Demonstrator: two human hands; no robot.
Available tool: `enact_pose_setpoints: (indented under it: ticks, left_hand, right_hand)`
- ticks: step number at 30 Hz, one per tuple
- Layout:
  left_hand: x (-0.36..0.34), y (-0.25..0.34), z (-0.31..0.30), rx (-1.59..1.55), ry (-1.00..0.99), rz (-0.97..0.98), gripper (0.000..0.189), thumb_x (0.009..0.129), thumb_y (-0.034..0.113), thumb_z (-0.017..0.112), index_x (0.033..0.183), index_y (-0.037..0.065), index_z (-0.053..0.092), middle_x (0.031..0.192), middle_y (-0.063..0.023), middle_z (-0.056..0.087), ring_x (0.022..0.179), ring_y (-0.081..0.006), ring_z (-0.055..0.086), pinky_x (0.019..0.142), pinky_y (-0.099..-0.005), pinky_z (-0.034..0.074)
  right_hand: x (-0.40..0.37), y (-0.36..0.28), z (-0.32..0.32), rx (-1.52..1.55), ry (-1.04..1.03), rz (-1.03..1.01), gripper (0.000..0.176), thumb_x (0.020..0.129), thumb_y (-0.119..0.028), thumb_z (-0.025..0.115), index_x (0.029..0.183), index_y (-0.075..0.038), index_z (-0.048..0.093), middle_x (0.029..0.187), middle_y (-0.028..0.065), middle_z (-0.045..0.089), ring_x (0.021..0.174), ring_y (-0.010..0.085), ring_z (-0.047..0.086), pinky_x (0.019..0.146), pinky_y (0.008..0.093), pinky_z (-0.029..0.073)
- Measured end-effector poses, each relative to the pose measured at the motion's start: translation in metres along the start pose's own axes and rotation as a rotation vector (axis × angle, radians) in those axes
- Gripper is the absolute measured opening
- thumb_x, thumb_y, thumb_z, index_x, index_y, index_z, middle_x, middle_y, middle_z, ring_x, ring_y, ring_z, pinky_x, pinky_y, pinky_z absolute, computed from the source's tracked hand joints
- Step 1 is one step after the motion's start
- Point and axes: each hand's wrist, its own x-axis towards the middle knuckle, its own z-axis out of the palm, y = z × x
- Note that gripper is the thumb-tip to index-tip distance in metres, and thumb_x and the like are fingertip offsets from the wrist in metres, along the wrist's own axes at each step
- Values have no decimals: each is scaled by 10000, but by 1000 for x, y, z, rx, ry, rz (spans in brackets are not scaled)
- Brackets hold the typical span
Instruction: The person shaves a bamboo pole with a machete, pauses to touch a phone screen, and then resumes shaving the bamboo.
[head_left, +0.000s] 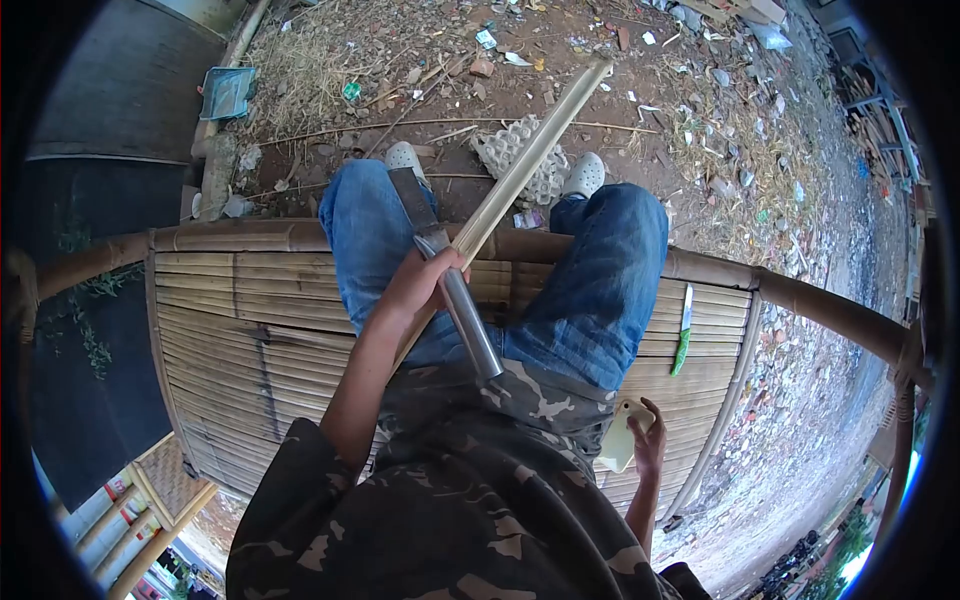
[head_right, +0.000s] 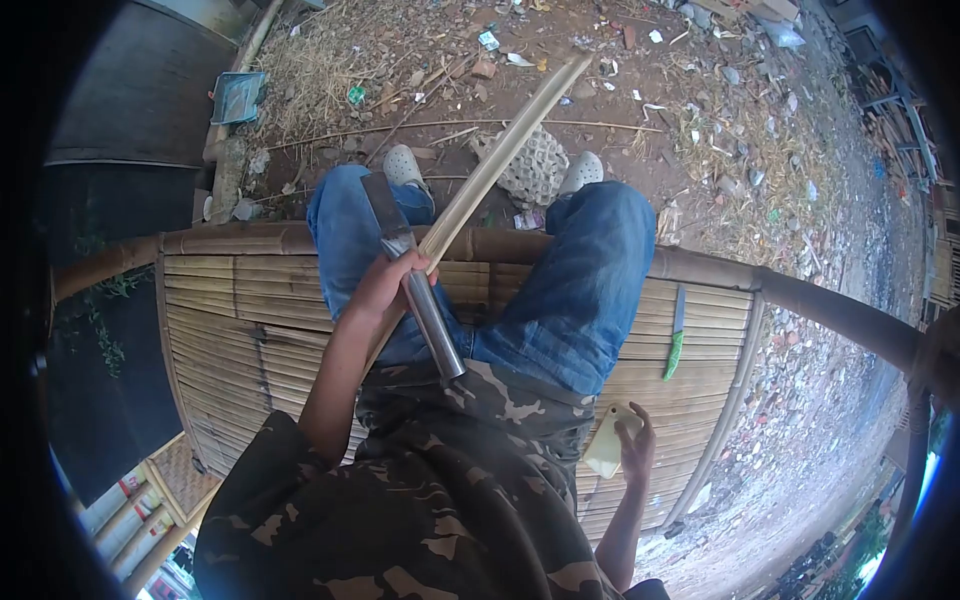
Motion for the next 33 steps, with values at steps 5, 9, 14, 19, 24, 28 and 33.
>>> enact_pose_setpoints:
  ticks: [5, 9, 14, 19, 24, 28, 33]
  left_hand:
    - [0, -2, 1, -20, 26, 25, 170, 858, 238, 570, 921, 83, 540, 706, -39, 616, 548, -118, 575, 460, -276, 448]
    - [-5, 5, 2, -8, 35, -9, 172, 859, 241, 574, 919, 85, 534, 706, -43, 613, 546, -122, 575, 460, -278, 450]
    - [-2, -1, 3, -48, 69, 36, 200, 857, 235, 565, 969, 75, 526, 708, -60, 600, 570, -140, 570, 506, -283, 457]
    - [0, -4, -1, -42, 39, -9, 200, 854, 232, 561, 972, 74, 531, 709, -64, 599, 584, -147, 569, 531, -293, 460]
    - [-1, -1, 1, -29, 71, -30, 250, 853, 232, 561, 1029, 56, 543, 722, -63, 603, 584, -147, 569, 528, -293, 460]
    - [1, -4, 1, -32, 59, 36, 270, 863, 243, 560, 1054, 54, 545, 729, -61, 608, 578, -138, 571, 497, -285, 457]
    - [-4, 10, 24, -92, 121, -57, 267, 879, 245, 566, 1075, 64, 554, 732, -34, 610, 566, -119, 579, 451, -262, 437]
  right_hand:
    - [5, 28, -1, -389, 196, -136, 568, 770, -152, 756, 1255, -11, 498, 1040, 164, 625, 906, 280, 609, 819, 396, 489]
    - [-9, 6, 38, -618, 313, -287, 859, 707, -199, 801, 1407, -42, 329, 1156, 237, 476, 1072, 405, 479, 923, 497, 403]
    - [-20, 7, 61, -670, 375, -261, 855, 715, -176, 778, 1422, -32, 320, 1168, 236, 472, 1116, 414, 450, 983, 514, 364]
    - [-30, 11, 66, -699, 394, -261, 786, 733, -195, 770, 1393, -16, 382, 1237, 249, 481, 1172, 414, 444, 1007, 495, 360]
    - [-27, 1, 64, -654, 347, -262, 830, 741, -172, 769, 1427, -28, 323, 1241, 244, 482, 1192, 421, 432, 1003, 505, 362]
    - [-8, -104, 83, -319, 502, -239, 641, 862, -180, 692, 1387, -17, 362, 1250, 219, 480, 1185, 377, 475, 969, 482, 415]
    - [9, -238, 154, -252, -26, -772, 559, 844, -251, 707, 1286, -27, 449, 1157, 208, 555, 1070, 356, 572, 908, 424, 473]
